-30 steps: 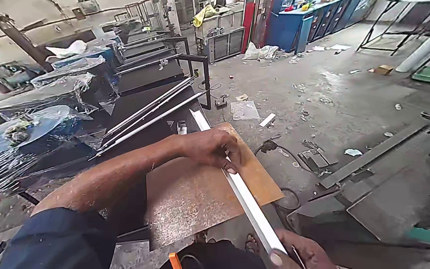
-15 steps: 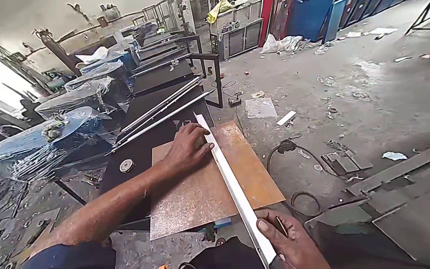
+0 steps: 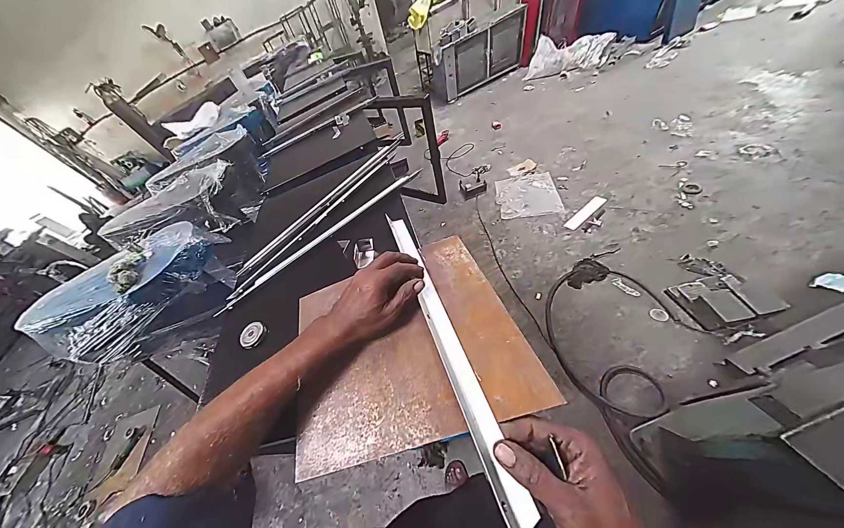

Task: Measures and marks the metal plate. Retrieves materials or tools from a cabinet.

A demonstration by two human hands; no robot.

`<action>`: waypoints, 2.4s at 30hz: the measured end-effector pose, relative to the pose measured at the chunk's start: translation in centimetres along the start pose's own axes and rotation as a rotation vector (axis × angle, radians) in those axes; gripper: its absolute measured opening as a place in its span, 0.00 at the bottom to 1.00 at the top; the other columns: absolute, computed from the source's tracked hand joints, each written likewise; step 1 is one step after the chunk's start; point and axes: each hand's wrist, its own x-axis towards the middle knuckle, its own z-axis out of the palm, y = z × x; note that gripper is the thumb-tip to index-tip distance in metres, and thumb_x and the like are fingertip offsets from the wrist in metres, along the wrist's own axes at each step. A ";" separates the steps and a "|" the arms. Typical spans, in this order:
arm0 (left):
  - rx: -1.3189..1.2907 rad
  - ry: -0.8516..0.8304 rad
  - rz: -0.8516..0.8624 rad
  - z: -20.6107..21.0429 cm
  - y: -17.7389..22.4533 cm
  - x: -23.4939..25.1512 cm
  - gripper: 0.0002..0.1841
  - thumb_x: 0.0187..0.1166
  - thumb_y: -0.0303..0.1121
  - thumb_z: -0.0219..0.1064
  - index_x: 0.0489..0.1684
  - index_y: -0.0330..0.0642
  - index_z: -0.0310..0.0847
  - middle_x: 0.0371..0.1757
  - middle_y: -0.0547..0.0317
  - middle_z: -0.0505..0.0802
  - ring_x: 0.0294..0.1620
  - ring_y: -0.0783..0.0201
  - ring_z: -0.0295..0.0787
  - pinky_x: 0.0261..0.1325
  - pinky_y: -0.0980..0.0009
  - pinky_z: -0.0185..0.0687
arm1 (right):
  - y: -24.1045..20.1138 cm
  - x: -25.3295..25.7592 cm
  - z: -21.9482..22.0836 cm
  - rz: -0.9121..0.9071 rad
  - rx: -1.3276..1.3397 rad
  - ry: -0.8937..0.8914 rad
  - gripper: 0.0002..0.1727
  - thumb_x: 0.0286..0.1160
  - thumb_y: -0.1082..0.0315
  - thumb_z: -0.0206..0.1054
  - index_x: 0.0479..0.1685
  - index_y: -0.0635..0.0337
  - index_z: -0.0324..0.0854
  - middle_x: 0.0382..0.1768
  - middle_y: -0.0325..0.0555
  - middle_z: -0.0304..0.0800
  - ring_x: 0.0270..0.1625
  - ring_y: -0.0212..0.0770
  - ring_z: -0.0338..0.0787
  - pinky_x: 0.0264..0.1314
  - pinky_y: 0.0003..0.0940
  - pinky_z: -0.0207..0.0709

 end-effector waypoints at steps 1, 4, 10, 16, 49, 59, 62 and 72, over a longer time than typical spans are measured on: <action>0.007 -0.006 0.001 0.0 0.0 0.0 0.19 0.91 0.46 0.57 0.58 0.45 0.90 0.67 0.59 0.89 0.71 0.68 0.83 0.74 0.65 0.81 | 0.1 0.0 0.0 0.003 0.009 0.001 0.04 0.74 0.73 0.73 0.42 0.58 0.93 0.28 0.35 0.94 0.27 0.25 0.89 0.31 0.22 0.84; 0.012 -0.008 0.014 0.1 -0.1 0.2 0.19 0.91 0.45 0.56 0.59 0.44 0.89 0.67 0.58 0.89 0.72 0.67 0.83 0.75 0.65 0.81 | 0.2 -0.1 0.1 0.010 0.040 0.012 0.04 0.74 0.74 0.72 0.41 0.58 0.93 0.27 0.35 0.94 0.26 0.25 0.88 0.30 0.22 0.83; 0.020 -0.014 0.013 0.2 0.0 0.3 0.18 0.91 0.44 0.56 0.60 0.44 0.89 0.68 0.57 0.89 0.72 0.67 0.83 0.74 0.65 0.81 | 0.4 -0.1 0.0 -0.001 0.053 0.016 0.04 0.73 0.74 0.73 0.40 0.57 0.93 0.26 0.34 0.93 0.25 0.24 0.87 0.29 0.21 0.82; 0.033 0.002 0.040 0.4 -0.1 0.5 0.18 0.90 0.43 0.57 0.59 0.43 0.89 0.66 0.57 0.90 0.71 0.66 0.83 0.74 0.64 0.81 | 0.6 0.0 0.0 -0.022 0.055 0.013 0.04 0.73 0.73 0.73 0.38 0.56 0.93 0.28 0.33 0.94 0.28 0.24 0.89 0.32 0.21 0.84; 0.057 0.015 0.011 0.2 0.9 0.6 0.19 0.90 0.40 0.56 0.60 0.40 0.90 0.66 0.52 0.91 0.72 0.63 0.84 0.77 0.64 0.79 | 1.8 1.0 0.1 -0.083 0.096 -0.012 0.08 0.77 0.63 0.73 0.34 0.57 0.91 0.23 0.34 0.88 0.24 0.23 0.83 0.26 0.18 0.77; 0.068 0.024 0.031 0.2 0.8 0.7 0.18 0.90 0.39 0.56 0.60 0.40 0.90 0.65 0.52 0.91 0.72 0.63 0.84 0.77 0.64 0.79 | 1.9 1.1 0.0 -0.099 0.098 -0.021 0.10 0.80 0.63 0.70 0.31 0.57 0.89 0.22 0.33 0.85 0.23 0.24 0.81 0.26 0.18 0.75; 0.077 0.004 0.000 0.3 1.2 0.4 0.18 0.90 0.40 0.56 0.60 0.41 0.90 0.66 0.53 0.91 0.71 0.63 0.85 0.76 0.63 0.79 | 2.0 0.8 0.0 -0.084 0.077 -0.007 0.11 0.80 0.62 0.70 0.31 0.55 0.89 0.21 0.33 0.84 0.23 0.24 0.80 0.25 0.18 0.75; 0.072 0.014 -0.021 0.9 0.2 0.1 0.21 0.92 0.46 0.53 0.62 0.46 0.90 0.68 0.59 0.90 0.73 0.68 0.83 0.76 0.65 0.80 | 1.0 0.8 -0.1 0.014 0.052 -0.002 0.10 0.73 0.71 0.71 0.24 0.49 0.88 0.18 0.27 0.86 0.20 0.20 0.81 0.25 0.19 0.76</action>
